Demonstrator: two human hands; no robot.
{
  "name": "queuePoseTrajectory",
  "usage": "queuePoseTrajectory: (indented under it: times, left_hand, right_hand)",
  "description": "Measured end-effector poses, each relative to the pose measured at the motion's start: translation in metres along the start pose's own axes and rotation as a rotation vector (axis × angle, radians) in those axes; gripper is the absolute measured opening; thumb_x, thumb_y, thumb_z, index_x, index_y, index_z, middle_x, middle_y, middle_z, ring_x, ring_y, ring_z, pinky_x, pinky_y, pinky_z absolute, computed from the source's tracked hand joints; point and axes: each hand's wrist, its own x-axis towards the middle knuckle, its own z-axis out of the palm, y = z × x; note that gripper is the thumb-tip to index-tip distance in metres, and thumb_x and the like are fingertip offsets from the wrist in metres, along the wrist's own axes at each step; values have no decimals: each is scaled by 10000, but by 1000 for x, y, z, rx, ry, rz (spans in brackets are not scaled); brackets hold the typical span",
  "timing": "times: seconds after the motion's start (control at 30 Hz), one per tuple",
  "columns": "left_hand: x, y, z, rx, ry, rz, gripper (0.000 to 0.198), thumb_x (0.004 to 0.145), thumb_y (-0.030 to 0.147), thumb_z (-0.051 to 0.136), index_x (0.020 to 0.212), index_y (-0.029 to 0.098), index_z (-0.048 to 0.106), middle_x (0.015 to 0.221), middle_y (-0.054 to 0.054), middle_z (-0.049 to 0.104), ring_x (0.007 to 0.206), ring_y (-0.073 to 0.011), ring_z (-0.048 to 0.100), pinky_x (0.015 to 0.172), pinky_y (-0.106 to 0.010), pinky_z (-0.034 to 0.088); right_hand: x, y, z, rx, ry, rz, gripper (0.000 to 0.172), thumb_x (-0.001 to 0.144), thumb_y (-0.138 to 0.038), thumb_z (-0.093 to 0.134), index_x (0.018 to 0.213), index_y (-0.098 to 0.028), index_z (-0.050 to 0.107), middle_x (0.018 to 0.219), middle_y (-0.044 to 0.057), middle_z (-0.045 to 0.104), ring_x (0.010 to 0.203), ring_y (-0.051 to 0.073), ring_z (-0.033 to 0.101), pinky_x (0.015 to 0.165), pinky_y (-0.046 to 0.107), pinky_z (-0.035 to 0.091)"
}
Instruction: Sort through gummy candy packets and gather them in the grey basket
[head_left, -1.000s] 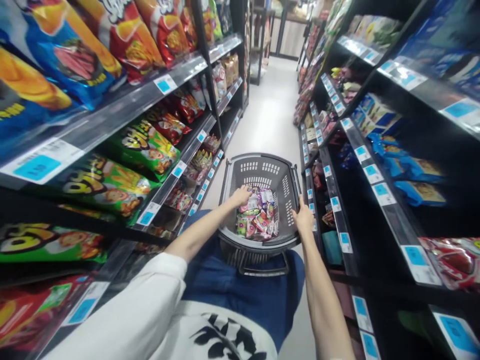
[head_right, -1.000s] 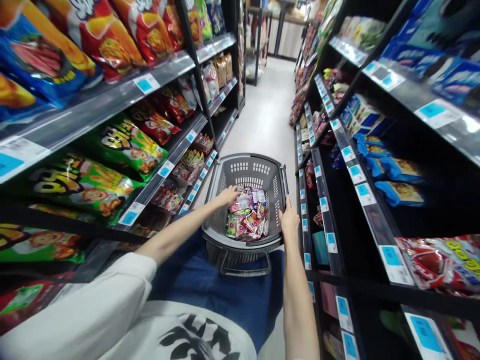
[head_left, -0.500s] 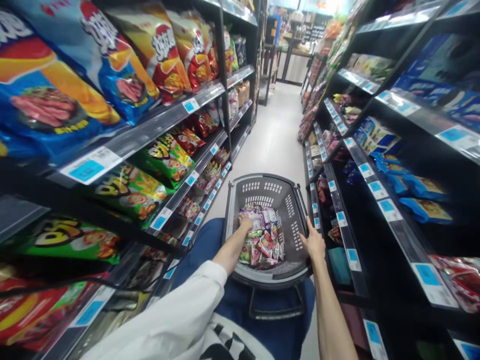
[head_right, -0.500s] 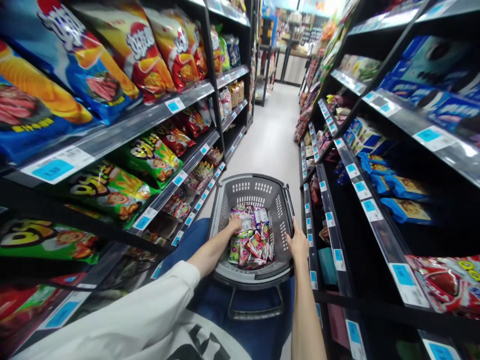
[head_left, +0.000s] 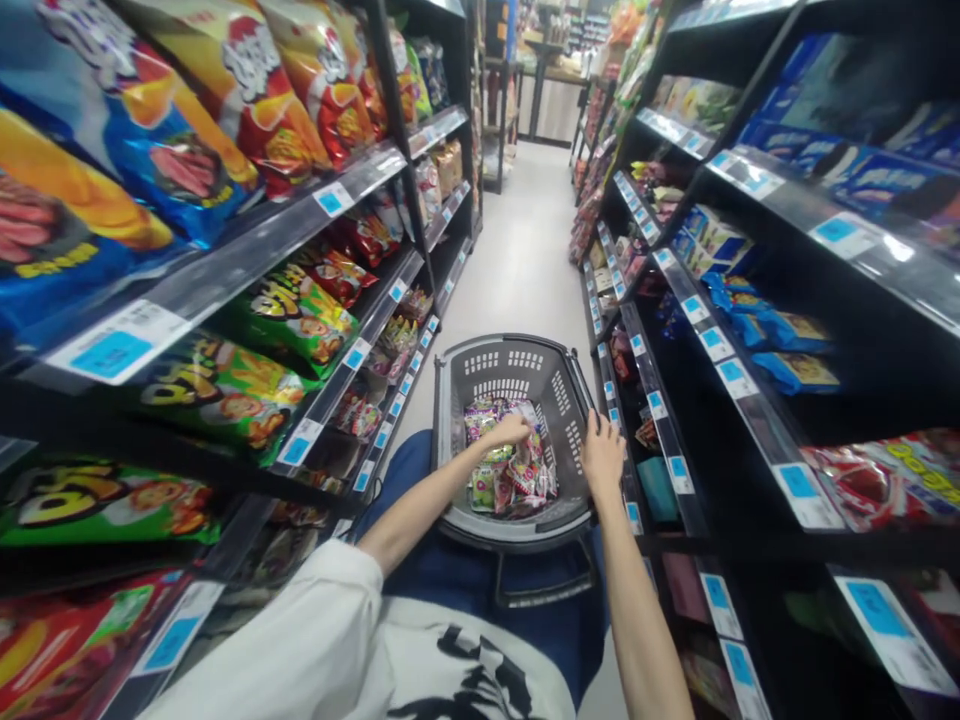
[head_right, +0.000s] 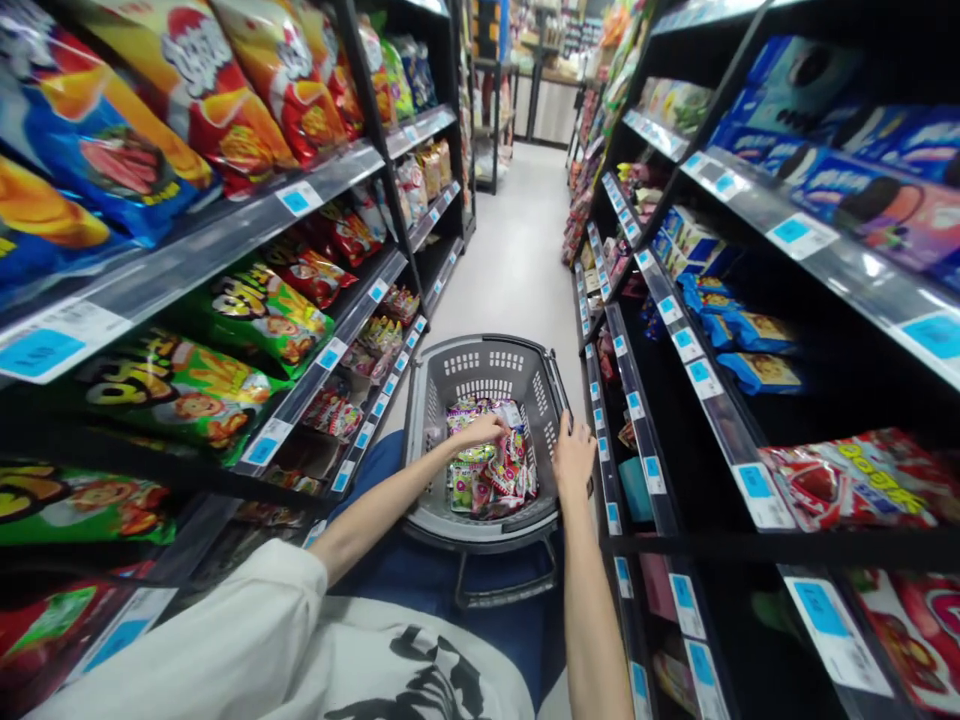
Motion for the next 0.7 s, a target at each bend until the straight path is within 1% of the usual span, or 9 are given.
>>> queuePoseTrajectory:
  times: [0.1, 0.2, 0.27, 0.33, 0.4, 0.43, 0.5, 0.57, 0.7]
  left_hand:
    - [-12, 7, -3, -293, -19, 60, 231, 857, 262, 591, 974, 114, 725, 909, -95, 726, 829, -173, 688, 818, -307, 561]
    - [-19, 14, -8, -539, -31, 120, 293, 793, 300, 624, 998, 118, 730, 913, -107, 730, 850, -184, 689, 824, -307, 556]
    - [-19, 18, -10, -669, -20, 145, 309, 758, 316, 648, 989, 123, 723, 914, -106, 724, 836, -178, 680, 808, -299, 554]
    - [-18, 20, -9, -773, 2, 166, 309, 728, 319, 674, 972, 134, 709, 933, -92, 716, 825, -152, 665, 821, -281, 549]
    - [-17, 22, -6, -842, 12, 181, 321, 695, 329, 719, 951, 137, 695, 943, -80, 706, 831, -138, 656, 854, -276, 545]
    - [-17, 23, -4, -862, 8, 184, 340, 672, 334, 750, 939, 134, 691, 937, -78, 702, 834, -140, 655, 867, -285, 545]
    - [-18, 24, 0, -877, -7, 190, 389, 639, 356, 805, 931, 128, 685, 927, -79, 695, 836, -155, 657, 872, -312, 549]
    - [-18, 25, 2, -871, 7, 206, 444, 669, 421, 817, 983, 139, 681, 941, -74, 689, 844, -159, 653, 846, -312, 546]
    - [-16, 22, 1, -810, 142, 242, 562, 746, 471, 809, 1212, 217, 623, 1131, -59, 665, 1036, -155, 625, 870, -249, 505]
  right_hand:
    - [-8, -14, 6, 157, 86, -180, 676, 914, -149, 457, 1571, -119, 296, 1630, 136, 264, 1503, 277, 240, 1246, 441, 244]
    - [-13, -30, 21, 470, 91, -267, 710, 892, -206, 505, 1558, -81, 296, 1614, 134, 304, 1500, 215, 278, 1271, 373, 244]
    - [-13, -37, 33, 672, 9, -318, 797, 855, -246, 580, 1574, -95, 270, 1606, 135, 324, 1492, 214, 323, 1264, 370, 278]
    - [-11, -40, 43, 823, -125, -364, 992, 779, -345, 724, 1602, -114, 221, 1611, 145, 314, 1490, 252, 347, 1256, 398, 301]
    - [-7, -39, 47, 929, -191, -339, 1126, 719, -457, 803, 1617, -140, 203, 1610, 147, 319, 1484, 281, 369, 1247, 421, 315]
    - [-5, -38, 47, 976, -176, -291, 1071, 748, -501, 780, 1609, -158, 244, 1596, 139, 352, 1465, 281, 401, 1235, 423, 331]
    - [-2, -36, 43, 1052, -109, -186, 771, 880, -536, 636, 1537, -198, 416, 1502, 104, 498, 1362, 258, 525, 1168, 401, 406]
    - [1, -34, 37, 1102, -58, -106, 518, 961, -534, 509, 1360, -223, 618, 1308, 67, 657, 1183, 234, 644, 1056, 361, 482]
    - [5, -35, 29, 1141, 26, 29, 465, 934, -579, 544, 1126, -198, 729, 1099, 60, 733, 1039, 227, 682, 943, 314, 502]
